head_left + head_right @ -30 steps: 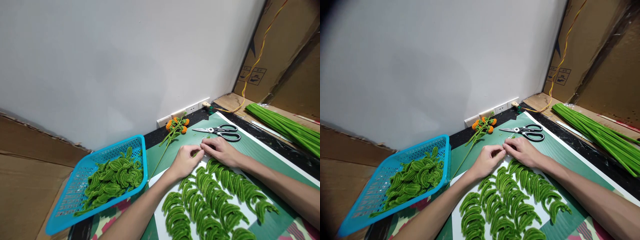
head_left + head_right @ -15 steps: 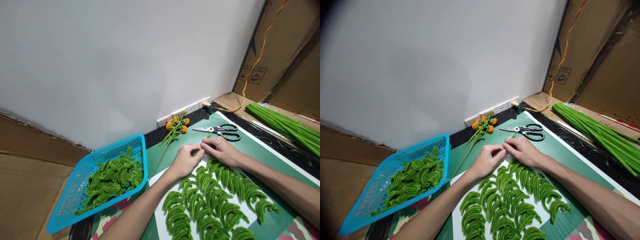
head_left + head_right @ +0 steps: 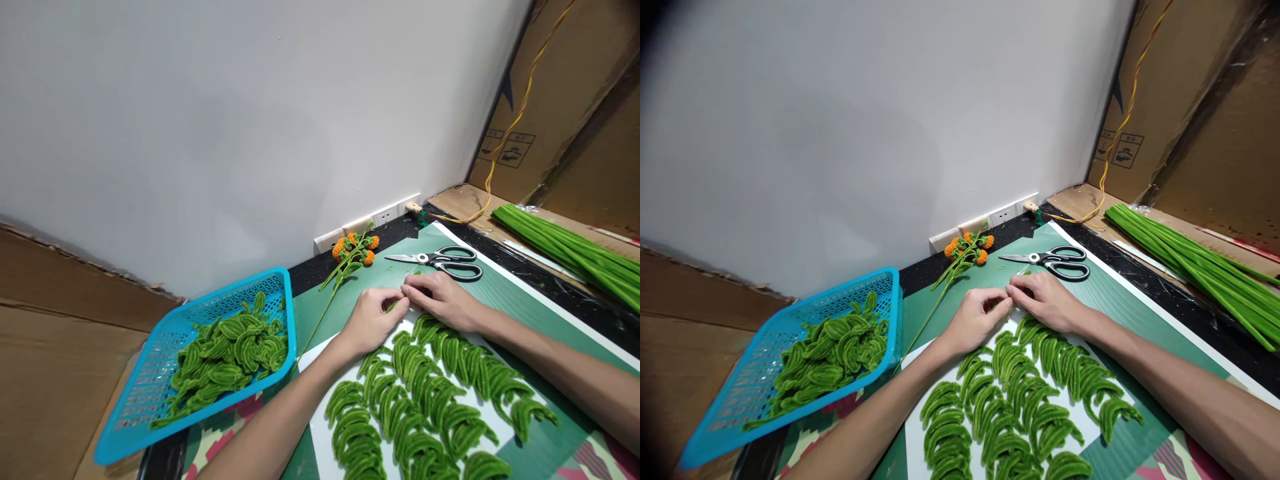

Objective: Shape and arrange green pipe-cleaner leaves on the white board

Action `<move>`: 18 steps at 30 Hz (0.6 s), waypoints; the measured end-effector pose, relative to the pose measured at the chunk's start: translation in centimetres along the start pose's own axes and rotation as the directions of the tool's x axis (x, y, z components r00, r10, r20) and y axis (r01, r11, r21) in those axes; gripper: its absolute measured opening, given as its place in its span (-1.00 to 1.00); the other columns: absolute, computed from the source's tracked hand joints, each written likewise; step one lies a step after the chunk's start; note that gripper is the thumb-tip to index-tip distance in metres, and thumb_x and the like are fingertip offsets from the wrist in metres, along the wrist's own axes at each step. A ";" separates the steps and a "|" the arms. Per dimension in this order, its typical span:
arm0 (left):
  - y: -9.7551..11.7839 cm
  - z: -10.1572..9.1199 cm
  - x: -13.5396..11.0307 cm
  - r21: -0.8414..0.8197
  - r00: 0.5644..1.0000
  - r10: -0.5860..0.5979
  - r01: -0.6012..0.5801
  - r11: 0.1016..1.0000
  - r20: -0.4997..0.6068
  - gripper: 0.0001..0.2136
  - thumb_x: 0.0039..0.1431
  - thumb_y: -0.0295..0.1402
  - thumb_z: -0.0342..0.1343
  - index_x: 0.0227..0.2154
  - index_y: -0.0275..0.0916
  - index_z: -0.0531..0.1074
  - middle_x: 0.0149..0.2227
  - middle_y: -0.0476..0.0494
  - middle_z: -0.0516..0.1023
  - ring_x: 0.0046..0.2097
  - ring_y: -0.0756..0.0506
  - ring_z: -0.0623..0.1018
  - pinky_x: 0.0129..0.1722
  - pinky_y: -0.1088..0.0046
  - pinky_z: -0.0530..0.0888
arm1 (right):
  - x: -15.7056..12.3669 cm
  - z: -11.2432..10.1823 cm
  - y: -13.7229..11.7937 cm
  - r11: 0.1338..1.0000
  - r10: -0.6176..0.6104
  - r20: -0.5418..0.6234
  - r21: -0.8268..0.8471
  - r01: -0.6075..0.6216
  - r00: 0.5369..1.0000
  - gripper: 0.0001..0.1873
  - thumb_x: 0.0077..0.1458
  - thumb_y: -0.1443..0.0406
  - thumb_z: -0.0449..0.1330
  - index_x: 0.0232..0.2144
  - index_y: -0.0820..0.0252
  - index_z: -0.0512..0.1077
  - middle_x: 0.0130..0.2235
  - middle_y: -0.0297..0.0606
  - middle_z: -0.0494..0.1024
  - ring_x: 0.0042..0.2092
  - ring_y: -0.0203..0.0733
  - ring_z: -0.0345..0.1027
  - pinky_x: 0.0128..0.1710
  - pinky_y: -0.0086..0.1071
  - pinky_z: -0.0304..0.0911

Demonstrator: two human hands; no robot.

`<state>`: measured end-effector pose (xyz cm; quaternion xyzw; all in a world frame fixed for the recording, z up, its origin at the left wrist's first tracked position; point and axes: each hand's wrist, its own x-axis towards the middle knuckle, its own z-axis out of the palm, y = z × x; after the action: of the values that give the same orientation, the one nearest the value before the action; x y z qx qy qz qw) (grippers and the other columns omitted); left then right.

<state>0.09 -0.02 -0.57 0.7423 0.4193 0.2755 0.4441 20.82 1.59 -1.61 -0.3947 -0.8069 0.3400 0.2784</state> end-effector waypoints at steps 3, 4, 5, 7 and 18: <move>0.0 0.0 0.0 0.001 1.000 -0.002 0.002 1.000 -0.001 -0.69 0.38 -0.23 0.08 -0.42 -0.30 0.53 -0.47 0.04 0.36 -0.38 0.02 0.27 -0.34 0.46 0.18 | 0.0 0.0 0.0 1.000 0.004 0.000 -0.001 -0.004 1.000 -0.53 0.48 0.07 -0.03 -0.49 0.12 0.22 -0.53 -0.43 0.26 -0.46 -0.29 0.08 -0.37 -0.33 -0.04; 0.0 0.0 0.0 0.002 1.000 -0.003 0.003 1.000 -0.001 -0.69 0.38 -0.23 0.08 -0.42 -0.30 0.53 -0.48 0.04 0.36 -0.38 0.02 0.27 -0.35 0.46 0.18 | 0.0 0.0 0.0 1.000 0.004 -0.001 -0.001 -0.004 1.000 -0.53 0.48 0.07 -0.03 -0.49 0.12 0.21 -0.53 -0.43 0.25 -0.46 -0.29 0.08 -0.37 -0.33 -0.04; 0.0 0.1 0.0 0.003 1.000 -0.003 0.003 1.000 -0.001 -0.69 0.38 -0.23 0.08 -0.42 -0.30 0.53 -0.48 0.04 0.36 -0.38 0.02 0.27 -0.35 0.46 0.18 | 0.0 0.0 0.0 1.000 0.003 -0.002 -0.002 -0.003 1.000 -0.53 0.48 0.07 -0.03 -0.49 0.12 0.21 -0.53 -0.43 0.24 -0.46 -0.29 0.07 -0.37 -0.33 -0.04; -0.1 0.1 -0.1 0.004 1.000 -0.003 0.003 1.000 -0.001 -0.69 0.38 -0.23 0.08 -0.42 -0.30 0.53 -0.48 0.04 0.36 -0.38 0.02 0.27 -0.35 0.46 0.18 | 0.0 0.0 0.0 1.000 0.002 -0.001 0.000 -0.002 1.000 -0.53 0.48 0.07 -0.03 -0.49 0.12 0.20 -0.53 -0.44 0.23 -0.47 -0.30 0.07 -0.38 -0.33 -0.04; -0.2 0.1 0.1 0.009 1.000 0.003 -0.003 1.000 -0.004 -0.70 0.39 -0.23 0.09 -0.41 -0.30 0.54 -0.47 0.05 0.37 -0.39 0.03 0.27 -0.35 0.45 0.18 | 0.1 0.0 0.0 1.000 0.005 -0.004 0.000 -0.005 1.000 -0.52 0.48 0.07 -0.03 -0.49 0.12 0.21 -0.53 -0.44 0.25 -0.46 -0.29 0.06 -0.37 -0.32 -0.05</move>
<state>0.08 0.06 -0.82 0.7443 0.4203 0.2760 0.4395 20.75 1.63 -1.59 -0.3975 -0.8054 0.3399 0.2789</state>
